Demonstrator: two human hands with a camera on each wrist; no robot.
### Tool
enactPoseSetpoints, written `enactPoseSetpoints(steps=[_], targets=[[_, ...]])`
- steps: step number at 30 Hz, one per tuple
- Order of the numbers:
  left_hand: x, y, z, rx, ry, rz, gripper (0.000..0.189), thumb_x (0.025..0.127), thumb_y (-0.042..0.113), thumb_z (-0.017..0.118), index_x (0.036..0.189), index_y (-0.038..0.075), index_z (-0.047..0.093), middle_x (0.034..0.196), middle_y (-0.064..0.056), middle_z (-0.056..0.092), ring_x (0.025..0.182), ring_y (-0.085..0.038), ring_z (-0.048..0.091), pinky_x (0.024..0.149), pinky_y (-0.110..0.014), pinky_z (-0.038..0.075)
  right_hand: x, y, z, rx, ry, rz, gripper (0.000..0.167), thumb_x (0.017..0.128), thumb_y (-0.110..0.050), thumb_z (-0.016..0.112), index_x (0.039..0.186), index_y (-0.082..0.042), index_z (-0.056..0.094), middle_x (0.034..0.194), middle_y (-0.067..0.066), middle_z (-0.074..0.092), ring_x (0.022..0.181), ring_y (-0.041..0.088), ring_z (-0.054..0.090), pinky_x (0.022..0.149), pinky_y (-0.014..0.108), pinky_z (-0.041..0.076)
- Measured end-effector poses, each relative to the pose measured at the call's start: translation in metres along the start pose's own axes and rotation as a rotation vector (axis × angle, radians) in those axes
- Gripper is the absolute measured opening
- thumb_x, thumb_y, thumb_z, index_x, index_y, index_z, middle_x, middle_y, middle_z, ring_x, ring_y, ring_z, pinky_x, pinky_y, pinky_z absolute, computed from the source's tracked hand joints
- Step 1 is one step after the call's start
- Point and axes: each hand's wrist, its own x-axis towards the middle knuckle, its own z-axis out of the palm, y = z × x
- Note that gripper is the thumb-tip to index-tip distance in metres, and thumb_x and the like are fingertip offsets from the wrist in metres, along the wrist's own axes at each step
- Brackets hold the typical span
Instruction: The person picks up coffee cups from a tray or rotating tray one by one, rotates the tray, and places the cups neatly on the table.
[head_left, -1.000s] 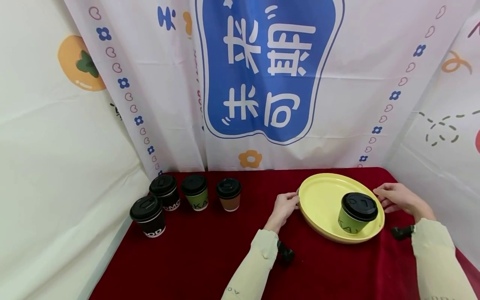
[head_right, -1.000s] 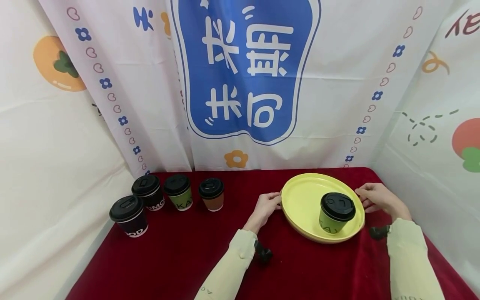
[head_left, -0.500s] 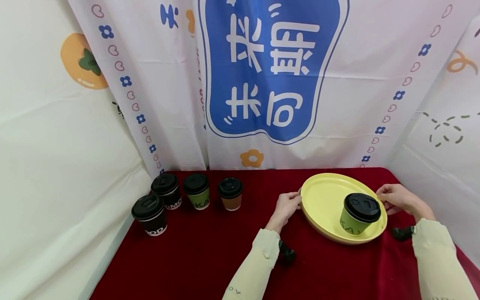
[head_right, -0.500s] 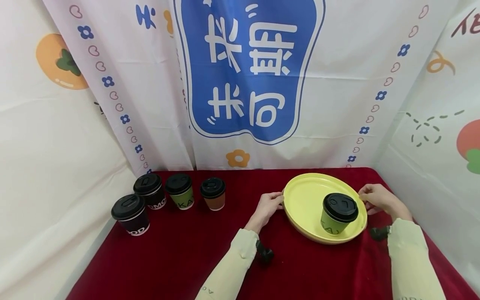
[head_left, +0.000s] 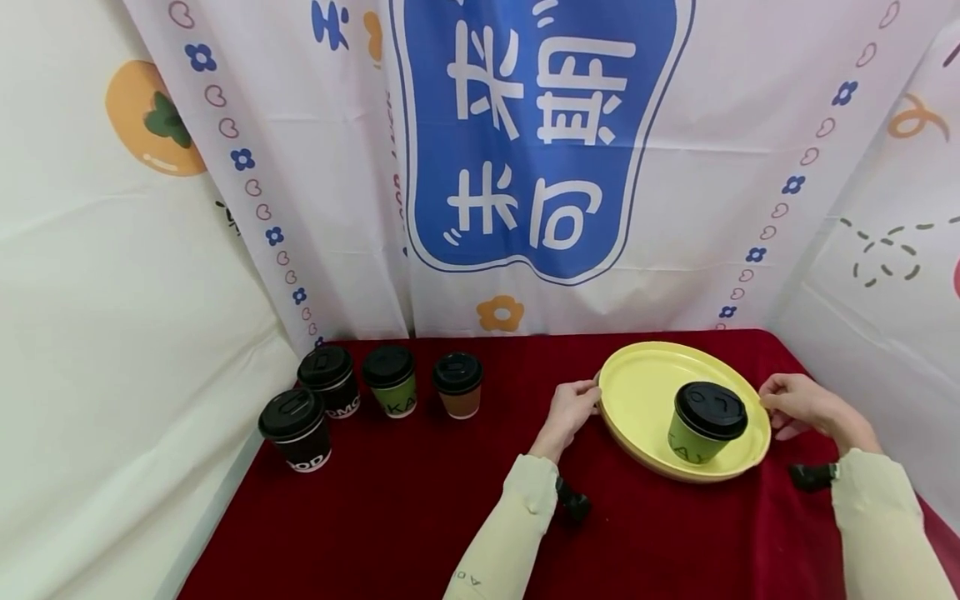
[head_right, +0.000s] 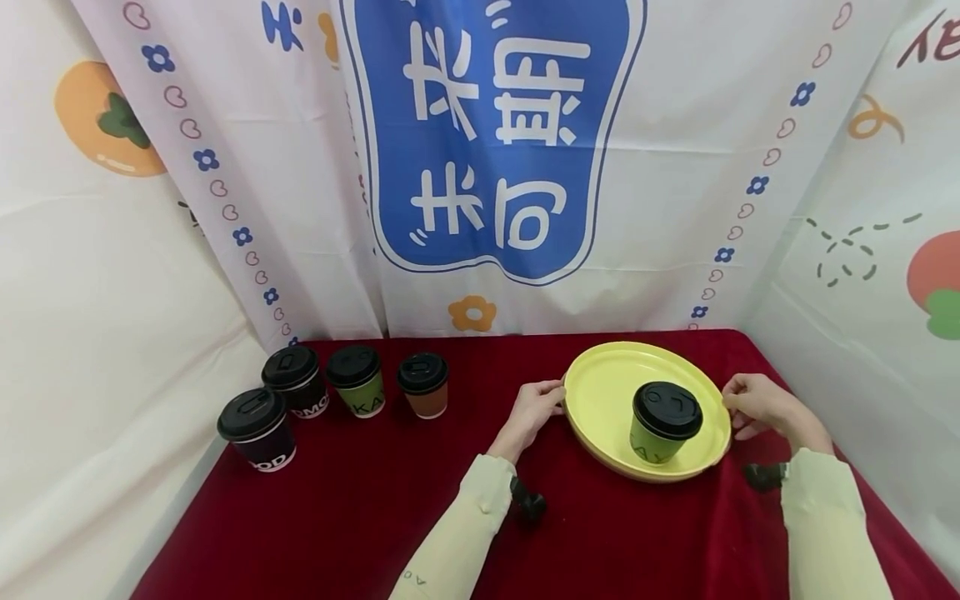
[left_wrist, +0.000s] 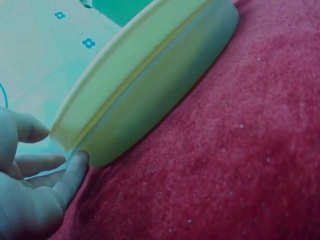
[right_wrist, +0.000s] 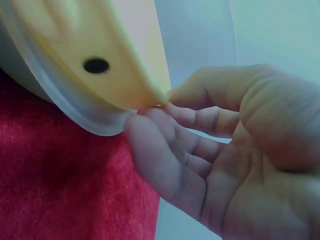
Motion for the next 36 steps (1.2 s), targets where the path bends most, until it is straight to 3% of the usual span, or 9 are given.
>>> enactPoseSetpoints(steps=[8,13,18,25,36], targets=[[0.001,-0.001,0.000,-0.014,-0.003,0.013,0.038,0.095,0.019,0.058,0.130,0.007,0.064,0.126,-0.009,0.065,0.095,-0.015,0.069,0.082,-0.034,0.058,-0.011,-0.008,0.001,-0.039,-0.018,0.013,0.017,0.097,-0.011,0.051,0.101,0.005,0.050,0.077,0.008,0.056,0.068,0.020,0.059,0.063,0.041,0.060],[0.001,0.001,0.005,-0.002,0.003,0.014,0.036,0.095,0.019,0.059,0.129,0.009,0.065,0.122,-0.007,0.067,0.089,-0.014,0.069,0.080,-0.033,0.058,-0.012,-0.013,-0.010,-0.040,0.008,0.008,0.036,0.103,-0.026,0.048,0.114,0.008,0.052,0.086,0.007,0.061,0.072,0.017,0.061,0.067,0.038,0.060],[0.001,0.000,0.004,0.004,0.016,0.015,0.036,0.094,0.019,0.060,0.128,0.009,0.066,0.119,-0.007,0.069,0.084,-0.014,0.069,0.078,-0.033,0.058,0.002,-0.018,-0.017,-0.019,0.043,-0.023,0.051,0.103,-0.032,0.047,0.127,0.013,0.041,0.097,0.012,0.061,0.077,0.017,0.062,0.072,0.037,0.060],[0.001,-0.002,0.000,0.018,0.014,0.021,0.036,0.094,0.019,0.060,0.128,0.009,0.066,0.118,-0.005,0.069,0.081,-0.013,0.068,0.076,-0.032,0.058,0.024,-0.018,-0.015,-0.018,-0.004,-0.025,0.046,0.101,-0.019,0.052,0.128,0.015,0.038,0.097,0.012,0.063,0.080,0.019,0.065,0.073,0.038,0.060],[0.002,-0.002,0.001,0.011,0.008,0.019,0.035,0.095,0.019,0.060,0.128,0.010,0.066,0.119,-0.005,0.068,0.082,-0.013,0.068,0.076,-0.031,0.058,0.025,-0.013,-0.014,-0.032,-0.047,-0.007,0.034,0.097,-0.011,0.055,0.120,0.014,0.048,0.090,0.007,0.064,0.077,0.020,0.065,0.070,0.038,0.060]])
